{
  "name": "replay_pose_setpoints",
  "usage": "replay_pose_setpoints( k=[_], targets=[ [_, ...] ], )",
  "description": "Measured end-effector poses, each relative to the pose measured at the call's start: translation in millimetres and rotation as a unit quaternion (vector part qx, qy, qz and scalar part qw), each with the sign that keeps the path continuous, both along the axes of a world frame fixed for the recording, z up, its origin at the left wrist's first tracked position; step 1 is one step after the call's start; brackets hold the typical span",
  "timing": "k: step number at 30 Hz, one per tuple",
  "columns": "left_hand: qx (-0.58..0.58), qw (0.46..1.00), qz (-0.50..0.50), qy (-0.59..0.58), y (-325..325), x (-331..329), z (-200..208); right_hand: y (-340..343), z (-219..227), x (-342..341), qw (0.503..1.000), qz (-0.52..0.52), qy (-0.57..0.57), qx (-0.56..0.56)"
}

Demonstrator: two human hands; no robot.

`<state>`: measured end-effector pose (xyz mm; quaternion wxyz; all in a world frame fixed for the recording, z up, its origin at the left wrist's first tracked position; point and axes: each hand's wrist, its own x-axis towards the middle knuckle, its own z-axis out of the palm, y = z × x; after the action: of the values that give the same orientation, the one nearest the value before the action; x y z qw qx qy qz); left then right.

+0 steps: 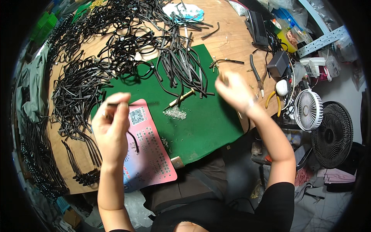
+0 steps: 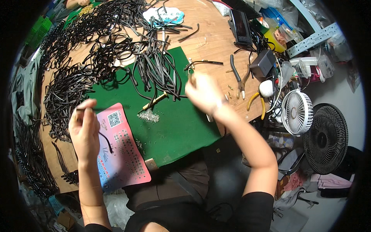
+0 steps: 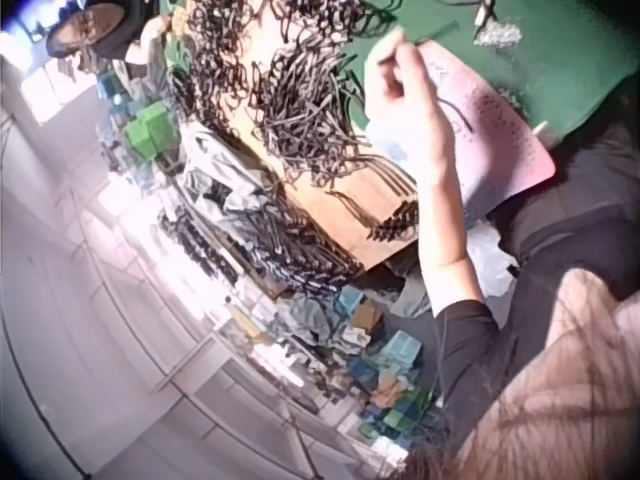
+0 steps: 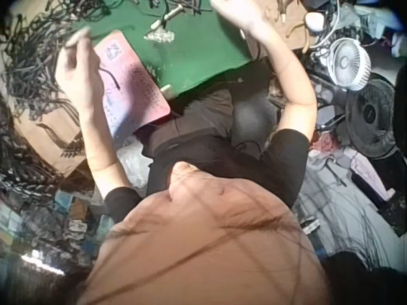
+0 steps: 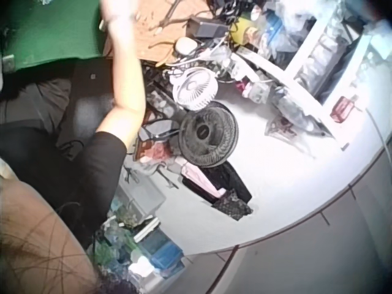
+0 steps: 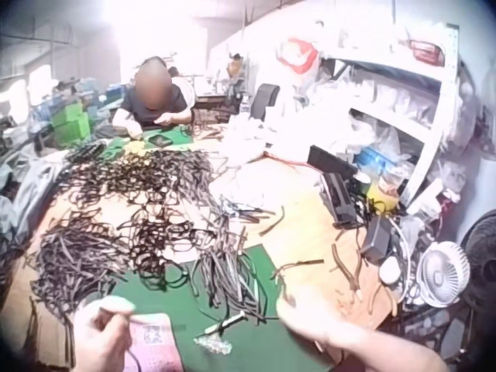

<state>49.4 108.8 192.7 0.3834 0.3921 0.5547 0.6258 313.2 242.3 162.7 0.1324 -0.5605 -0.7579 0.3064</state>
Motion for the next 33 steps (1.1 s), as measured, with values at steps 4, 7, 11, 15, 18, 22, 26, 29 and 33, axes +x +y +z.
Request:
replay_pose_setpoints(
  k=[4,7,11,15,18,22,26,29,33],
  targets=[
    [-0.002,0.998,0.013,-0.055,-59.1,9.1,-3.1,41.0,-27.9,-31.1,0.965,-0.048,-0.217,0.140],
    [-0.046,0.993,-0.011,-0.111,-100.5,4.2,-15.3,39.6,-34.9,-40.7,0.950,-0.040,-0.256,0.174],
    [-0.065,0.990,-0.081,-0.097,-92.8,16.2,-13.5,53.7,-18.0,-25.3,0.965,-0.014,-0.240,0.102],
    [-0.093,0.990,-0.102,0.019,-106.2,13.9,-22.7,-5.0,23.1,-2.4,0.985,0.026,0.100,-0.137],
    [-0.071,0.981,-0.161,0.080,-110.9,20.2,-25.7,-64.3,45.1,-6.8,0.919,0.033,0.175,-0.351],
    [-0.164,0.958,-0.232,0.028,-103.8,49.7,-16.7,-110.6,12.7,-24.6,0.933,0.158,0.192,-0.259],
    [-0.123,0.968,-0.217,-0.016,-117.6,49.8,-37.8,-118.6,30.1,-46.8,0.935,0.190,0.209,-0.215],
    [-0.233,0.927,-0.208,-0.207,-119.7,60.0,-26.5,-128.6,19.4,-66.8,0.943,0.227,0.205,-0.130],
    [-0.210,0.950,-0.162,-0.163,-127.9,60.5,-35.2,-123.8,14.9,-68.7,0.937,0.235,0.199,-0.166]
  ],
)
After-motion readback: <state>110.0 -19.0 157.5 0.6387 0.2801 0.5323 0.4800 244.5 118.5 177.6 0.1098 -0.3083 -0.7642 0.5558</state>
